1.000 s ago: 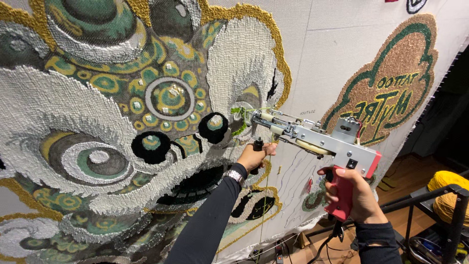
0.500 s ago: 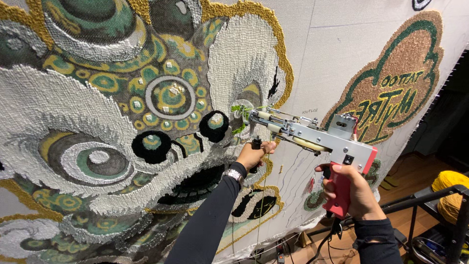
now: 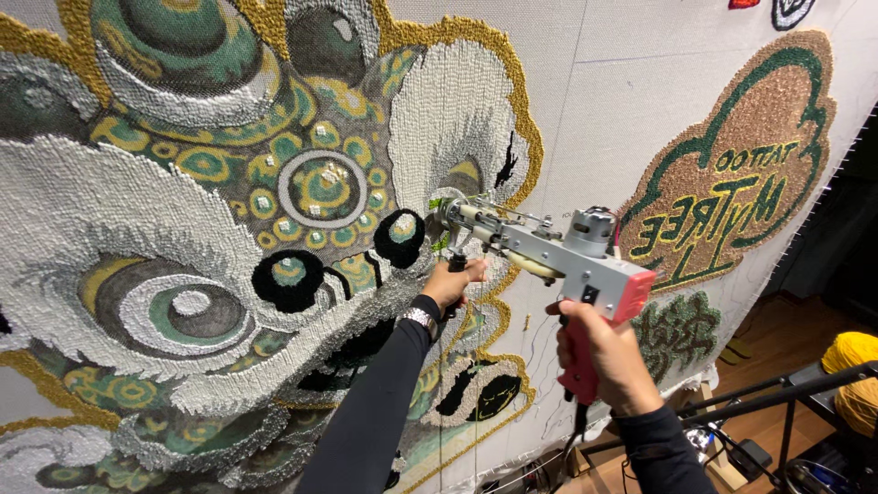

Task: The person uses a pneumatic tufting gun to apply green yarn onto a large canvas stretched on a frame. They systematically fill in a section of a pre-drawn design featuring a stylized lion head, moving the tool in controlled strokes to create a textured surface.

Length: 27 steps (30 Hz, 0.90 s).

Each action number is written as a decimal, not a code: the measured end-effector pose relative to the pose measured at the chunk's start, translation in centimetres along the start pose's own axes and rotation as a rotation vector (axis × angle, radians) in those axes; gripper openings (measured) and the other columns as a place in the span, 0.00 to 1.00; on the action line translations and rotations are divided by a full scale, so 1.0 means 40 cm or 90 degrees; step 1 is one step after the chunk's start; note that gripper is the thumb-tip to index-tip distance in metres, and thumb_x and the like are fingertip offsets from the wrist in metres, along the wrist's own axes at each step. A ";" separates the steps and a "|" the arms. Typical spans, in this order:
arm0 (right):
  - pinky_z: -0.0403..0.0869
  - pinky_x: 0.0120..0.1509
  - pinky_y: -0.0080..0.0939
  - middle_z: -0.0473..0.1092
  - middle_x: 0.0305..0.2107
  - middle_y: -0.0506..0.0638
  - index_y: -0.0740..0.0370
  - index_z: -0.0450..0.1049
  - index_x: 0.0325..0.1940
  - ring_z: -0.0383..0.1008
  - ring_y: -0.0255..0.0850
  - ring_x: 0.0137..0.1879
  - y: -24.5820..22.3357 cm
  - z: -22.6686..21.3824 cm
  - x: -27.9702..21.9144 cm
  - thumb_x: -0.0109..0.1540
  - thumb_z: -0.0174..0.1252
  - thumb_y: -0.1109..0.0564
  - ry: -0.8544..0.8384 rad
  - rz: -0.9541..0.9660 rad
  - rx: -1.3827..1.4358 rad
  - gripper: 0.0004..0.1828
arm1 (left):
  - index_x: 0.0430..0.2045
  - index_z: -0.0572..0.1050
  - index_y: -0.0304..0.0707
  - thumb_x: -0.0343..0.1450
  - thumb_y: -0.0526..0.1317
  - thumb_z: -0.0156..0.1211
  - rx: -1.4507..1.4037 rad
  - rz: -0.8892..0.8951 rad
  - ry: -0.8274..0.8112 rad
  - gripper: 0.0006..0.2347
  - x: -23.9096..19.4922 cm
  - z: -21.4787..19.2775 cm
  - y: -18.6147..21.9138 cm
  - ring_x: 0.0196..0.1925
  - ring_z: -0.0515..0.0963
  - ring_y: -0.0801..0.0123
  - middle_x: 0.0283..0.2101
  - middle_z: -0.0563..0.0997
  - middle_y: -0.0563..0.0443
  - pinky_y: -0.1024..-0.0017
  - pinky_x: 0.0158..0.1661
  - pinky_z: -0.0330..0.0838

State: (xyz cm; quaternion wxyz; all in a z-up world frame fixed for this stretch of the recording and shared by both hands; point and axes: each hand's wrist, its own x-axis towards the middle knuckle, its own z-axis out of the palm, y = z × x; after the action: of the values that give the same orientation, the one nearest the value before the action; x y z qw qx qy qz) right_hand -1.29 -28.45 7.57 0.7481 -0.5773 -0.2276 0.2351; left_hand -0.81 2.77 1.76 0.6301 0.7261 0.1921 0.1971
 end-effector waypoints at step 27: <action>0.65 0.23 0.40 0.65 0.16 0.49 0.65 0.74 0.37 0.66 0.40 0.19 0.044 0.022 0.034 0.59 0.59 0.46 -0.004 -0.009 0.025 0.18 | 0.56 0.78 0.40 0.69 0.57 0.63 0.050 0.028 0.007 0.26 0.030 -0.049 0.015 0.12 0.69 0.77 0.40 0.87 0.52 0.74 0.17 0.67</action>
State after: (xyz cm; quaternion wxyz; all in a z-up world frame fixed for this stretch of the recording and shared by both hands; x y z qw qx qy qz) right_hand -0.91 -26.54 6.17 0.7602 -0.5604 -0.2290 0.2359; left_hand -0.83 4.97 2.65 0.5957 0.7530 0.1870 0.2077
